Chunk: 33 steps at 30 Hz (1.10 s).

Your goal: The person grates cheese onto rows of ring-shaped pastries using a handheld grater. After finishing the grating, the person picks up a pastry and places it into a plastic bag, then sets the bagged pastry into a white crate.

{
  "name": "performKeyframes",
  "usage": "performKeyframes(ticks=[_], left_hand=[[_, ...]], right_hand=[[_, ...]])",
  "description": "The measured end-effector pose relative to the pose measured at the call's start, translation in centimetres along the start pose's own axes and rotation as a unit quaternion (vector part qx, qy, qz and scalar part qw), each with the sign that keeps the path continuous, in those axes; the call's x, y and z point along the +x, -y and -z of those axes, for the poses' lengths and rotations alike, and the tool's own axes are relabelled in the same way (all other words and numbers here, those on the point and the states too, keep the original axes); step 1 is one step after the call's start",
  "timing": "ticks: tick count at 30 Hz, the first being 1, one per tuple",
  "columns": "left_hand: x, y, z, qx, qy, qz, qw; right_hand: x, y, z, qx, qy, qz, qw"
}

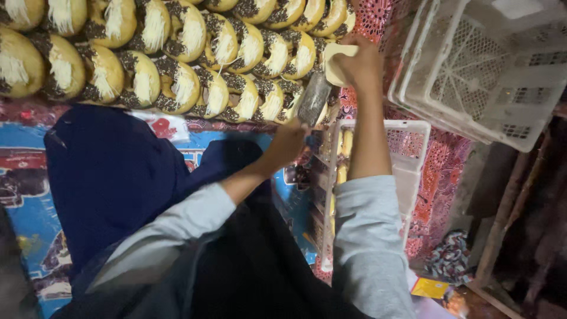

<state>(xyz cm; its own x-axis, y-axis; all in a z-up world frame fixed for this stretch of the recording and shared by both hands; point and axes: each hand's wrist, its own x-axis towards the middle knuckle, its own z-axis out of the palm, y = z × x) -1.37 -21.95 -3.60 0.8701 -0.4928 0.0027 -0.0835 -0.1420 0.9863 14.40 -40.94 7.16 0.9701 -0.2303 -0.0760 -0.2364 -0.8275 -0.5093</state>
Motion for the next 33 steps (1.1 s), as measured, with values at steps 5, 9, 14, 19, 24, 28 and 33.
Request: performKeyframes(ticks=[5,9,14,19,24,28,33], left_hand=[[0.0,-1.2,-0.8,-0.035,-0.037,0.031,0.998],[4.4,-1.1,-2.0,0.19,-0.193,-0.257,0.928],[9.9,-1.8,-3.9,-0.218,-0.036,0.212,0.952],[13.2,1.3,-6.3,-0.055,-0.094,0.113,0.988],[13.1,5.2,-8.5,-0.029,-0.218,-0.107,0.97],[12.1,5.4,-8.4,0.17,-0.181,-0.218,0.944],[9.2,2.8,-6.9,-0.062,-0.013,0.198,0.978]], right_hand=[[-1.3,-3.5,3.3,0.28,0.033,-0.147,0.948],[-2.9,-5.1,5.3,0.25,0.012,-0.109,0.962],[-2.6,-6.3,4.7,0.243,0.018,-0.067,0.968],[-1.0,-7.0,2.8,0.12,0.019,-0.087,0.989],[0.9,-7.2,1.3,-0.018,-0.017,-0.096,0.995],[2.2,-7.6,0.4,-0.045,-0.027,-0.133,0.99],[2.7,-8.4,0.0,-0.022,-0.019,-0.096,0.995]])
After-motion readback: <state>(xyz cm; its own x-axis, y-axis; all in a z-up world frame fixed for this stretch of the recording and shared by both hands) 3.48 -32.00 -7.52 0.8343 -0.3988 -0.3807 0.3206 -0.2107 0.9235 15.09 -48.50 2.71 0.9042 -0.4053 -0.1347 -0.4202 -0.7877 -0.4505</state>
